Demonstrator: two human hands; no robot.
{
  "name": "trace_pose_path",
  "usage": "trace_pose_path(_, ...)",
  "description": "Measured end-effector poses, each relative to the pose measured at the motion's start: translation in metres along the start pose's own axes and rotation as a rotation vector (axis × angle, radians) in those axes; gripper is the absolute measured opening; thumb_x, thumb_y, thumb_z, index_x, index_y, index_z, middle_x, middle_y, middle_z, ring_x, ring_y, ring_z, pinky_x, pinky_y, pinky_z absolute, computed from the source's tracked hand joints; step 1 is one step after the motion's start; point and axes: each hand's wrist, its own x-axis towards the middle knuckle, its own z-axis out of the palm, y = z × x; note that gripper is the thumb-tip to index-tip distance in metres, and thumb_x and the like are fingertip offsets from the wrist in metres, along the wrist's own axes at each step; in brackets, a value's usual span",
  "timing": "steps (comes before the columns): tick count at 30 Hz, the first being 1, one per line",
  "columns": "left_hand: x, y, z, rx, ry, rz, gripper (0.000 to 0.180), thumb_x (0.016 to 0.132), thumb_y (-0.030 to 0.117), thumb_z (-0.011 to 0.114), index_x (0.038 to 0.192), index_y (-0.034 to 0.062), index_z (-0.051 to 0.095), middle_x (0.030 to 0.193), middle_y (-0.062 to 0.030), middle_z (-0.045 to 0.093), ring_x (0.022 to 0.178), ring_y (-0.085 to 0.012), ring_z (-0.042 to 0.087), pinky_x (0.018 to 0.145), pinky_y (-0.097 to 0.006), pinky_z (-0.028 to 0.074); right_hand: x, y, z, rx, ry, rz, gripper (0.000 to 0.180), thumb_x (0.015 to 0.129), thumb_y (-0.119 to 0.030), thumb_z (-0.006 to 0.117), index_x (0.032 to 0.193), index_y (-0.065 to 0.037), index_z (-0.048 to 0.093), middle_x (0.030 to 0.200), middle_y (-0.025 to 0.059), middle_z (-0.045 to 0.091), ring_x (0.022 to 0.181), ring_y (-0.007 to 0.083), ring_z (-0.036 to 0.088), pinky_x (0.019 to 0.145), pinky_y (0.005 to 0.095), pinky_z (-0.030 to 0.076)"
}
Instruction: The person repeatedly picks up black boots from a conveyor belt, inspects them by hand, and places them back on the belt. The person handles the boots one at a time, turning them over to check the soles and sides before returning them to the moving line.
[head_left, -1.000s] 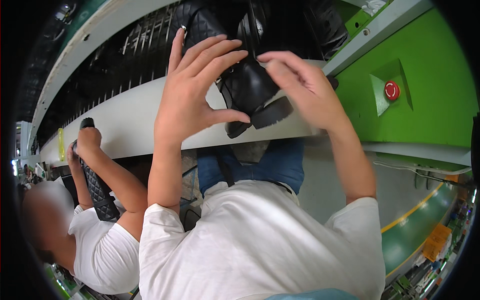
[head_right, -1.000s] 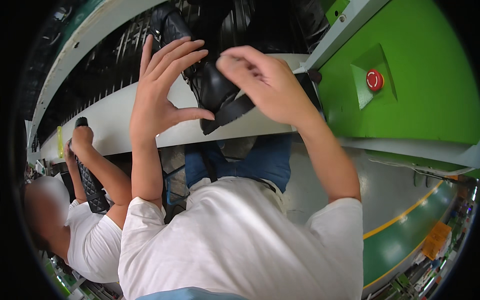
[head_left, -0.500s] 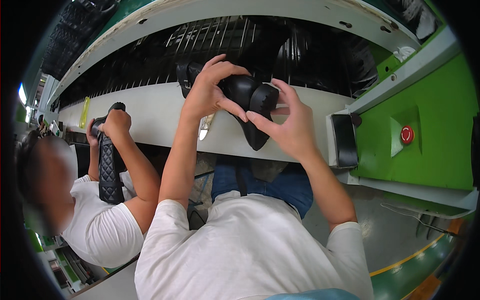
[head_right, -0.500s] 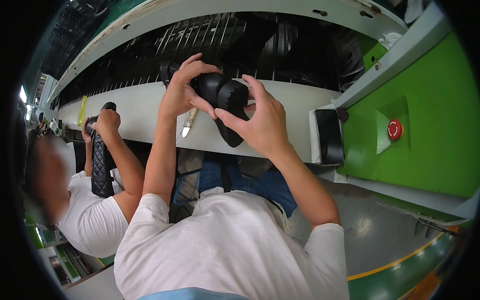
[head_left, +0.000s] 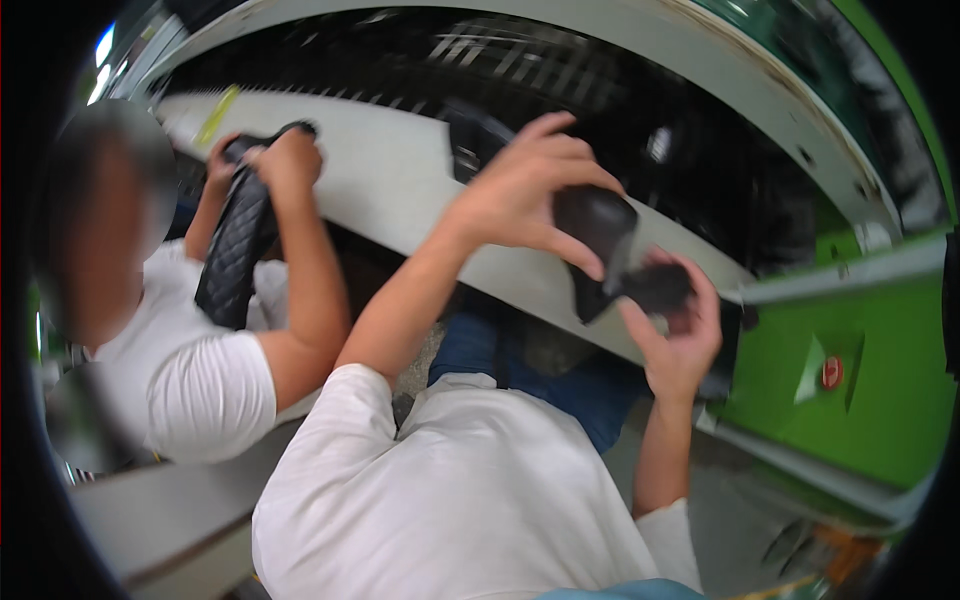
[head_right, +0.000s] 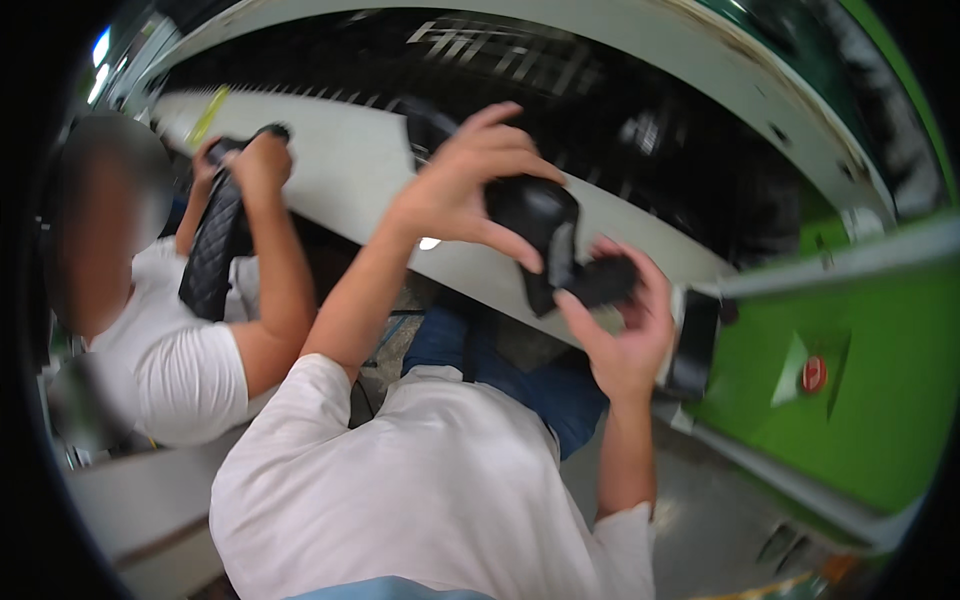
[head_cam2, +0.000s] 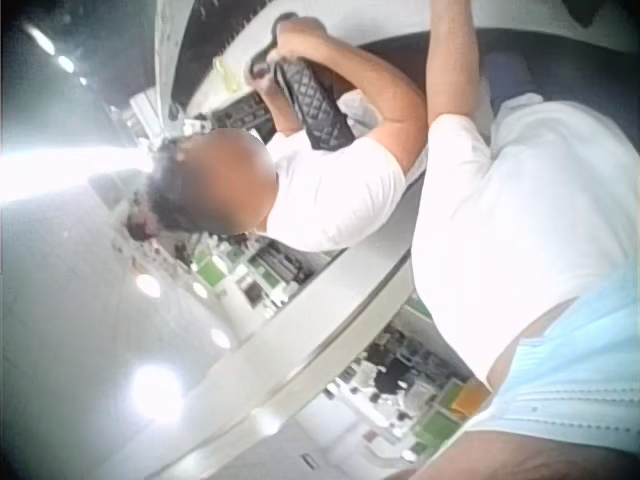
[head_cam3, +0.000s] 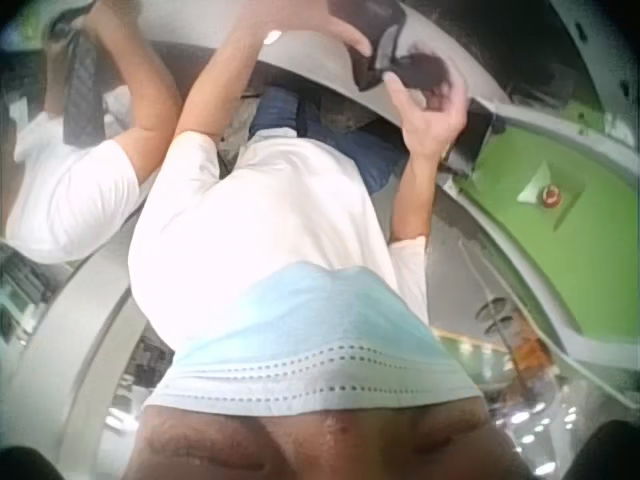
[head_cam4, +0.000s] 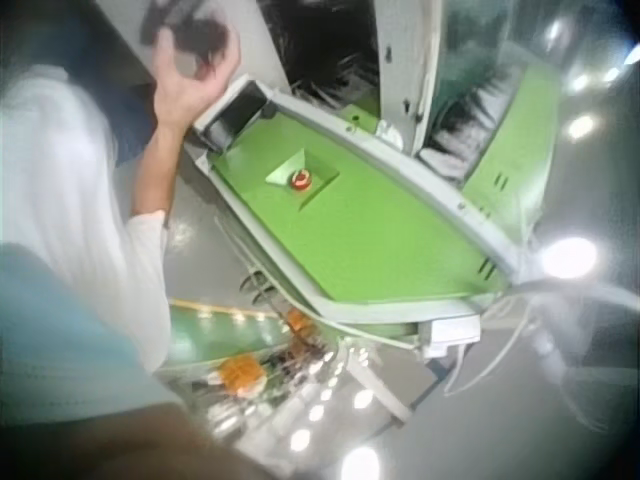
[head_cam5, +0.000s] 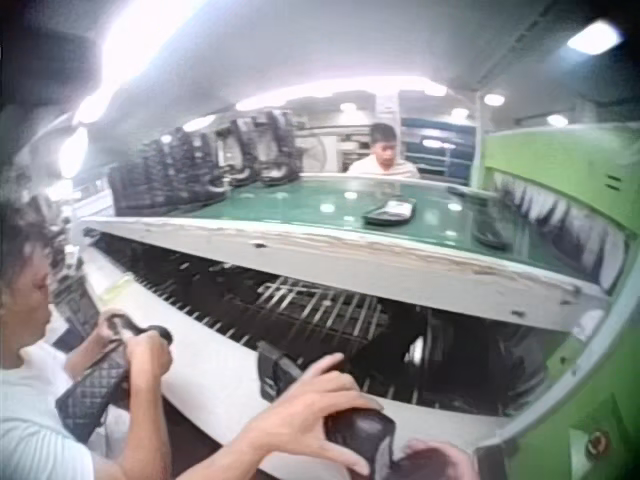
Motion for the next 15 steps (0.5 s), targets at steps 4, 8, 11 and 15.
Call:
trace_pose_path(4,-0.019,-0.01,0.01,-0.068,0.042,-0.08,0.089,0.052,0.062,0.107,0.117,0.0072,0.081,0.103,-0.012,0.075,0.103,-0.0351,0.073,0.108,-0.047,0.055,-0.001,0.014,0.008,0.118,0.085,-0.051,0.074,0.088,0.008,0.086,0.155,0.007,0.054,0.15,0.0261,0.069,0.139,0.0339,0.069,0.122,0.0482,0.053)
trace_pose_path(8,-0.015,-0.004,-0.018,-0.046,0.088,-0.189,0.092,0.046,0.068,0.108,0.106,0.0045,0.078,0.081,-0.0114,0.075,0.074,-0.0342,0.077,0.067,-0.038,0.059,0.026,-0.015,0.016,0.135,0.028,-0.124,0.071,0.089,0.004,0.083,0.155,0.007,0.056,0.148,0.0263,0.069,0.139,0.0358,0.069,0.121,0.0492,0.054)
trace_pose_path(11,-0.01,0.01,-0.057,0.072,0.26,-0.164,0.09,0.044,0.065,0.11,0.103,0.005,0.079,0.077,-0.0115,0.075,0.067,-0.0298,0.076,0.061,-0.034,0.058,0.032,-0.03,-0.006,0.109,0.07,-0.22,0.059,0.1,0.002,0.072,0.156,0.008,0.054,0.15,0.0269,0.067,0.143,0.0365,0.066,0.121,0.0463,0.055)
trace_pose_path(15,-0.013,0.0,-0.087,0.136,0.515,-0.103,0.085,0.046,0.064,0.11,0.103,0.0083,0.08,0.076,-0.0086,0.076,0.068,-0.0284,0.076,0.065,-0.033,0.059,-0.01,-0.012,-0.042,0.182,0.141,-0.23,0.068,0.109,-0.027,0.079,0.156,0.014,0.05,0.161,0.0266,0.059,0.152,0.0362,0.059,0.125,0.045,0.056)
